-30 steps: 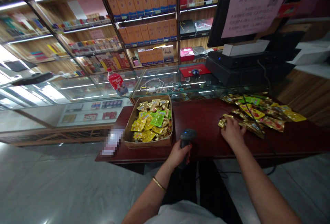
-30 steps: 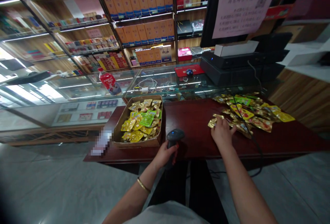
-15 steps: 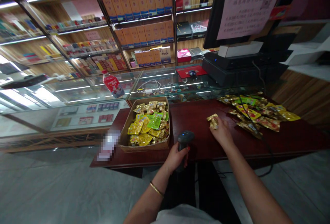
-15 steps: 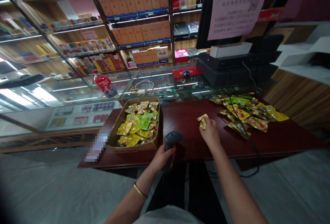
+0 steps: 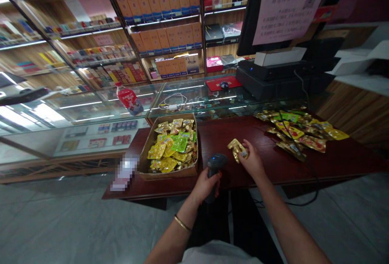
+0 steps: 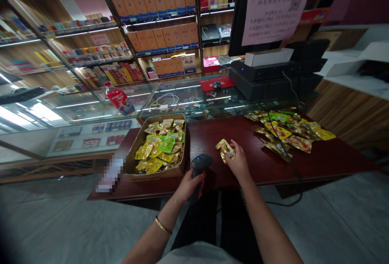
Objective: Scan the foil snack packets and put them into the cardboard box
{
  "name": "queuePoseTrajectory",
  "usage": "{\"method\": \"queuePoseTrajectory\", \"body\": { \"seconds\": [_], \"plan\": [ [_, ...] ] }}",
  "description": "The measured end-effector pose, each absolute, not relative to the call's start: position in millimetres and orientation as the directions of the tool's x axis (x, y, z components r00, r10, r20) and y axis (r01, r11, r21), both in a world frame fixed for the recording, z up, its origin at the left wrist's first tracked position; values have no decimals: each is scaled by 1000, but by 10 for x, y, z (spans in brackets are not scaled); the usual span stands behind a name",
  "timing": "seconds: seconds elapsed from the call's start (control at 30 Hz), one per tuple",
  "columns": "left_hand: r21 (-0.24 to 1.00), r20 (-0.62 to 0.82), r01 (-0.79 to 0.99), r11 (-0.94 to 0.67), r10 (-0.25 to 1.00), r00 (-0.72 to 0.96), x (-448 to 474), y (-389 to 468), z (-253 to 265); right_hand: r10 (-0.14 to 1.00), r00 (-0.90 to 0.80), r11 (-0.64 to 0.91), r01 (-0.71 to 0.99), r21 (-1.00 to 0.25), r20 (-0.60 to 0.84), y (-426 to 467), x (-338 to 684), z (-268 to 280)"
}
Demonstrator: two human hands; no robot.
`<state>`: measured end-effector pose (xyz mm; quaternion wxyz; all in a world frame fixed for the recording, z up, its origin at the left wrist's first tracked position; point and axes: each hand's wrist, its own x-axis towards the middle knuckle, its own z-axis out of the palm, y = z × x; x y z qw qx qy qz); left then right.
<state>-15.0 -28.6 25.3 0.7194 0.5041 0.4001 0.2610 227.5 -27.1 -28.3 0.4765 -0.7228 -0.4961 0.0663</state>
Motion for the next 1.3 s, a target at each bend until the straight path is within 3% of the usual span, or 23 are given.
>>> {"method": "queuePoseTrajectory", "body": {
  "seconds": [0.07, 0.17, 0.27, 0.4, 0.5, 0.6, 0.67, 0.73, 0.8, 0.87, 0.97, 1.07, 1.13, 1.3],
  "plan": [
    [936, -309, 30, 351, 780, 544, -155, -285, 246, 724, 525, -200, 780, -593, 447, -275, 2158, -231],
    [940, -300, 27, 341, 781, 548, -162, -281, 224, 659, 559, -406, 827, -389, 503, -307, 1990, -162],
    [940, -300, 30, 339, 782, 547, -163, -278, 205, 709, 516, -408, 856, -316, 482, -345, 1941, -128],
    [940, -300, 32, 340, 777, 553, -157, -276, 211, 845, 316, -186, 930, -316, 432, -286, 2095, -28],
    [943, -295, 42, 330, 772, 562, -158, -274, 230, 959, -28, 100, 964, -246, 281, -111, 2267, 166],
    [946, -292, 48, 321, 777, 557, -169, -272, 242, 945, -320, 327, 936, -128, 71, 86, 2386, 405],
    [944, -296, 45, 327, 779, 553, -178, -275, 244, 924, -381, 381, 922, -69, 12, 164, 2442, 537],
    [942, -297, 36, 333, 781, 549, -184, -279, 241, 929, -367, 369, 929, -31, 50, 177, 2497, 616],
    [942, -291, 22, 334, 785, 547, -185, -282, 234, 949, -290, 297, 954, -47, 123, 136, 2547, 622],
    [942, -284, 9, 335, 783, 553, -182, -280, 223, 974, -141, 171, 971, -164, 177, 65, 2563, 543],
    [938, -282, -8, 348, 774, 567, -180, -270, 203, 953, 185, -30, 845, -533, 240, -54, 2475, 293],
    [934, -289, -12, 357, 775, 562, -191, -267, 203, 861, 410, -25, 625, -780, 300, -167, 2281, 21],
    [930, -302, -11, 368, 780, 547, -203, -271, 219, 817, 446, 15, 617, -787, 366, -242, 2153, -84],
    [928, -308, -11, 373, 784, 538, -224, -280, 261, 804, 392, -25, 773, -634, 446, -376, 2003, -61]
  ]
}}
